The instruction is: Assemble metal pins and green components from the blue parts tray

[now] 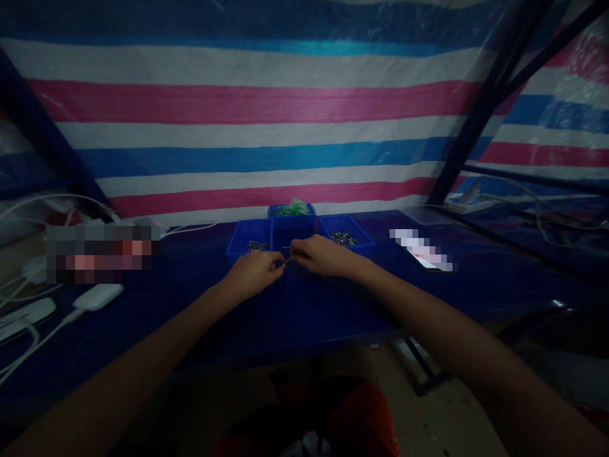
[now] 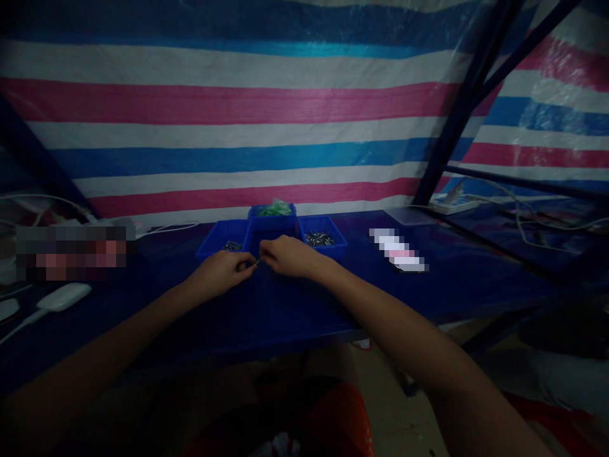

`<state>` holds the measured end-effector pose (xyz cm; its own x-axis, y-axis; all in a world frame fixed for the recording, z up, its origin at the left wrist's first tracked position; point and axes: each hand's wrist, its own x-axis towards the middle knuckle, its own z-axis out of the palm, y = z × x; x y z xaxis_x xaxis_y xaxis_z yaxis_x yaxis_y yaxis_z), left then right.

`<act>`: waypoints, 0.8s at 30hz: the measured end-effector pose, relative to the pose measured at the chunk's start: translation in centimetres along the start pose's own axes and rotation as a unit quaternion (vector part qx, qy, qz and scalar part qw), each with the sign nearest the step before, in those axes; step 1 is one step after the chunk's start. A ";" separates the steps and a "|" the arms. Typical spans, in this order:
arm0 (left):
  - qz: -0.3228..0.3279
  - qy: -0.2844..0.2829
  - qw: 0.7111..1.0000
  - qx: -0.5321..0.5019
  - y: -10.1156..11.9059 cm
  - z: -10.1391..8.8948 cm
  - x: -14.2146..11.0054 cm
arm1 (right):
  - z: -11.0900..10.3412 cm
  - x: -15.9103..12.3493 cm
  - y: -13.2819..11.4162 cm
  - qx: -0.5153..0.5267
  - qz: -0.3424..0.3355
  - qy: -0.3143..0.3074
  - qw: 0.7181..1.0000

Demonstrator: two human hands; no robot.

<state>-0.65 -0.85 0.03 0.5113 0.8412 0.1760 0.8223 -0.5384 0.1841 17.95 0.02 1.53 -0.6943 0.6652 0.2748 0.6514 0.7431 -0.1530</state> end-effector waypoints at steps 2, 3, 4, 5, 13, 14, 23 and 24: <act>0.006 -0.004 1.000 -0.005 0.1 0.1 0.0 | 0.1 0.1 0.0 0.006 0.001 -0.004 1.000; 0.009 -0.003 1.000 -0.006 0.1 0.0 0.0 | 0.2 0.1 0.0 0.009 0.003 -0.005 1.000; 0.011 -0.001 1.000 -0.006 0.1 0.0 0.0 | 0.2 0.1 0.0 0.010 0.004 -0.005 1.000; 0.013 0.005 1.000 -0.003 0.1 -0.1 -0.1 | 0.1 0.1 0.0 0.011 0.005 -0.002 1.000; 0.046 0.089 0.995 0.012 -0.6 -1.4 -0.2 | 0.1 0.2 0.2 0.017 0.007 0.008 1.000; 0.055 0.091 0.994 0.009 -0.6 -1.5 -0.2 | 0.3 0.2 0.2 0.021 -0.002 0.000 1.000; 0.067 0.138 0.983 0.099 -0.9 -2.0 -0.4 | 1.9 0.5 0.7 -0.007 -0.043 -0.002 0.999; 0.049 0.151 0.979 0.129 -1.2 -2.3 -0.4 | 2.0 0.6 0.8 -0.014 -0.044 0.001 0.999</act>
<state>-2.40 -0.68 1.93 0.5262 0.7112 0.4662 0.8282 -0.5530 -0.0912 17.47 1.15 -0.38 -0.7495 0.5965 0.2870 0.5957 0.7969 -0.1004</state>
